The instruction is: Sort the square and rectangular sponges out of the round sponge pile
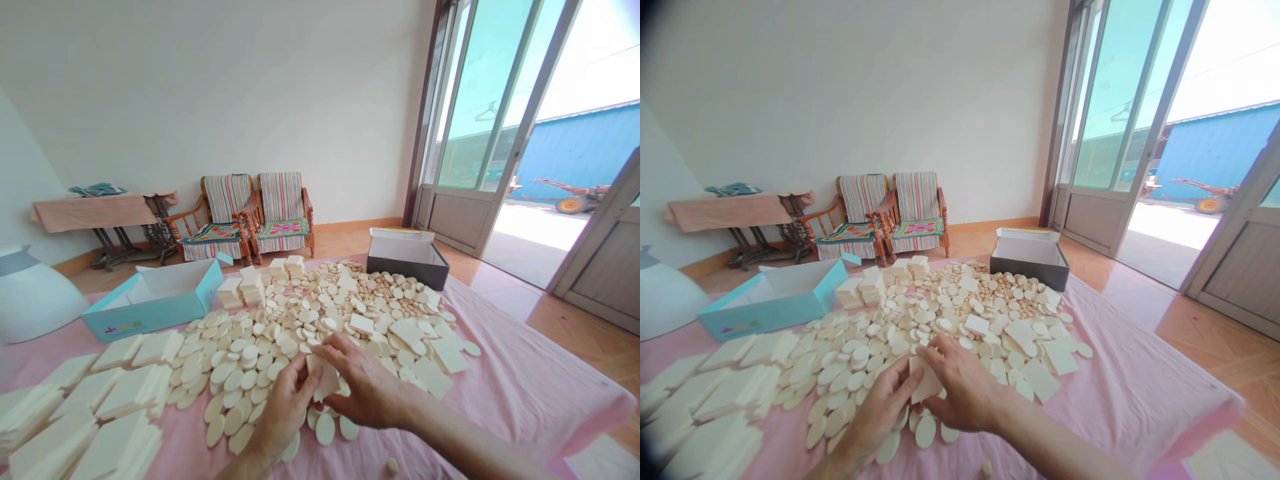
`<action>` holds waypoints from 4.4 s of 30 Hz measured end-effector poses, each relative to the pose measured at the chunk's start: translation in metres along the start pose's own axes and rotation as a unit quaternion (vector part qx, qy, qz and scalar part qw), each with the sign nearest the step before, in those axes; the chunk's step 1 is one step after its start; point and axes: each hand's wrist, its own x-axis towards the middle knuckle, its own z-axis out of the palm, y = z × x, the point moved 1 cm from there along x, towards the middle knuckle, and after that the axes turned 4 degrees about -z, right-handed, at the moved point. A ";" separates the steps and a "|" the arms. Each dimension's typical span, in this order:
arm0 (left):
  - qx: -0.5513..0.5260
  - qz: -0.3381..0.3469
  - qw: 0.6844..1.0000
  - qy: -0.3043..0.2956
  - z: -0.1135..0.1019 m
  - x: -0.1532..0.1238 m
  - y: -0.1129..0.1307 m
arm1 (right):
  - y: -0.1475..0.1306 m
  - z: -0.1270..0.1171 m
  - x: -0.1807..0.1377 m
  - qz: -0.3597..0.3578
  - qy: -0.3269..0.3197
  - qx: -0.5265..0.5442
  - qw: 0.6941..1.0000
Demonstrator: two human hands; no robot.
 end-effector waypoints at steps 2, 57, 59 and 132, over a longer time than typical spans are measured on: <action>0.001 -0.007 1.000 0.012 -0.002 0.000 -0.002 | -0.003 0.003 0.001 0.006 -0.010 -0.003 1.000; -0.042 -0.041 0.997 0.045 -0.001 0.025 0.008 | 0.035 -0.047 0.046 0.007 -0.076 -0.211 0.974; -0.050 -0.036 0.996 0.059 0.005 0.029 0.008 | 0.018 -0.031 0.047 0.014 -0.070 -0.233 0.970; -0.060 -0.008 0.991 0.118 -0.028 -0.011 0.013 | -0.015 0.018 0.055 0.008 0.011 -0.113 0.994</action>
